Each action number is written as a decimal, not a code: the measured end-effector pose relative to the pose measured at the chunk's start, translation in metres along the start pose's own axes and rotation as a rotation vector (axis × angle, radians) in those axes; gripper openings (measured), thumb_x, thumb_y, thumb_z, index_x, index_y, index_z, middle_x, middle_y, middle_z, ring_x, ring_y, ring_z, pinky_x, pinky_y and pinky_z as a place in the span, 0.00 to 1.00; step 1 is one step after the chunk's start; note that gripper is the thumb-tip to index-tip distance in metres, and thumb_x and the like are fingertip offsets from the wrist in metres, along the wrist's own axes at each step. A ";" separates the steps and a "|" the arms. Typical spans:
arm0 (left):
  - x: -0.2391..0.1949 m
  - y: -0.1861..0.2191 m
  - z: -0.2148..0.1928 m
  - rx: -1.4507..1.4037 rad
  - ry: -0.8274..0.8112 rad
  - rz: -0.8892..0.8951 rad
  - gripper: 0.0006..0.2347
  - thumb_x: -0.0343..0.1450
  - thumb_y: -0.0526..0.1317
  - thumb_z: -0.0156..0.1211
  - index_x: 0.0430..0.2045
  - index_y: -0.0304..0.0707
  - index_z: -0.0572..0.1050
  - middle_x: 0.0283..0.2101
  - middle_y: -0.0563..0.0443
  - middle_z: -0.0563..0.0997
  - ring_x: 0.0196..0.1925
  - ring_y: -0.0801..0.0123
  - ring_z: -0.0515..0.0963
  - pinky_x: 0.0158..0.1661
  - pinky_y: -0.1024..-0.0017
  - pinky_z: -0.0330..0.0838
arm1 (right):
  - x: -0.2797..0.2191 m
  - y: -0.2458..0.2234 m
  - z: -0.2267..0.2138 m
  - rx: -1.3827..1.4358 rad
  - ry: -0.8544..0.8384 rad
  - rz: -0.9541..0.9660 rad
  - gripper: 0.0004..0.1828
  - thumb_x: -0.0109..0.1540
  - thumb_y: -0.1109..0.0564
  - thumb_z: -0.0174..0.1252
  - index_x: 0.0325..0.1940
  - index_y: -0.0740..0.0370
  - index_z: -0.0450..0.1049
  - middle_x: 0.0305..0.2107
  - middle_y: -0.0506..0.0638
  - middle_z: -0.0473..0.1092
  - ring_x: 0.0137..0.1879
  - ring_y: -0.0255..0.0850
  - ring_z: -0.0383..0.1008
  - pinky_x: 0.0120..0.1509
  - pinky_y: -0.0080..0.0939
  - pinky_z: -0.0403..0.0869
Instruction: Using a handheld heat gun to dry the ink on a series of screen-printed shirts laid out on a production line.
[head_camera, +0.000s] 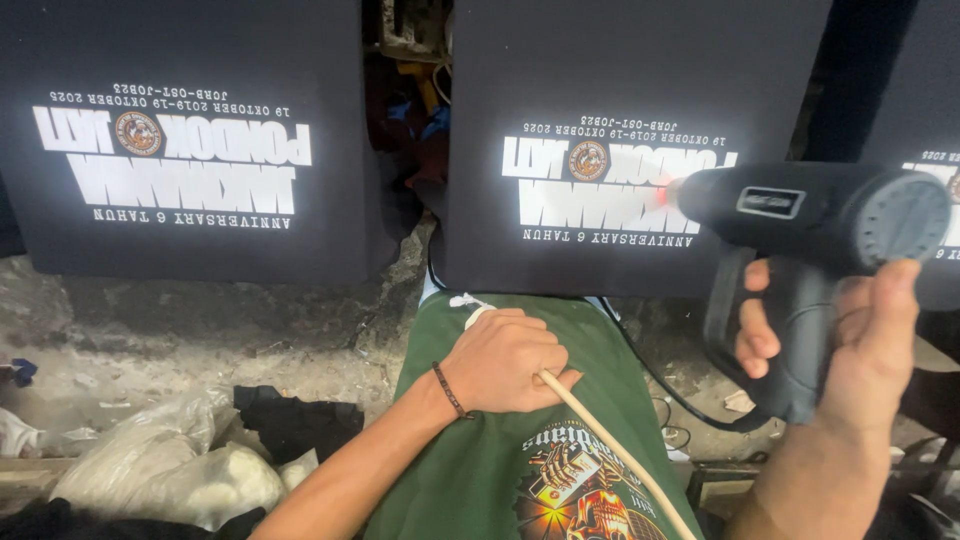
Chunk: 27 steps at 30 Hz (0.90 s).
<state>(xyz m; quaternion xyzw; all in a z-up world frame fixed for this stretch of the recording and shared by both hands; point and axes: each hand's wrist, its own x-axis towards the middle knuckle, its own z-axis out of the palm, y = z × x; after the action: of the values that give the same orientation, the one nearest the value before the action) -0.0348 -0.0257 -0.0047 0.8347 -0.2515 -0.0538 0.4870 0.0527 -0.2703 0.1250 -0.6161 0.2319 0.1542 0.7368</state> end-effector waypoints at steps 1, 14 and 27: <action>0.000 0.000 0.000 0.004 -0.006 -0.001 0.21 0.67 0.44 0.68 0.08 0.48 0.60 0.12 0.58 0.58 0.16 0.65 0.60 0.23 0.69 0.59 | 0.000 -0.003 0.001 -0.010 0.023 -0.008 0.40 0.65 0.25 0.52 0.53 0.67 0.68 0.37 0.53 0.71 0.18 0.33 0.62 0.16 0.31 0.64; -0.001 -0.001 -0.001 -0.018 -0.038 -0.029 0.22 0.67 0.45 0.67 0.08 0.49 0.58 0.11 0.60 0.58 0.16 0.67 0.59 0.23 0.70 0.59 | 0.004 0.009 -0.077 -0.020 0.089 0.043 0.39 0.63 0.22 0.51 0.55 0.59 0.69 0.44 0.48 0.69 0.23 0.31 0.59 0.23 0.28 0.62; -0.002 -0.002 -0.003 -0.003 -0.028 -0.017 0.22 0.68 0.44 0.66 0.07 0.48 0.58 0.11 0.59 0.56 0.16 0.67 0.59 0.23 0.70 0.59 | -0.001 -0.002 0.001 -0.005 0.080 0.013 0.41 0.62 0.24 0.54 0.55 0.65 0.68 0.36 0.53 0.71 0.18 0.33 0.62 0.17 0.30 0.61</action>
<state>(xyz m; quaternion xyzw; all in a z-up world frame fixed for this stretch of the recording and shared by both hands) -0.0346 -0.0218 -0.0049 0.8352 -0.2513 -0.0700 0.4842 0.0532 -0.2691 0.1268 -0.6221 0.2648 0.1346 0.7244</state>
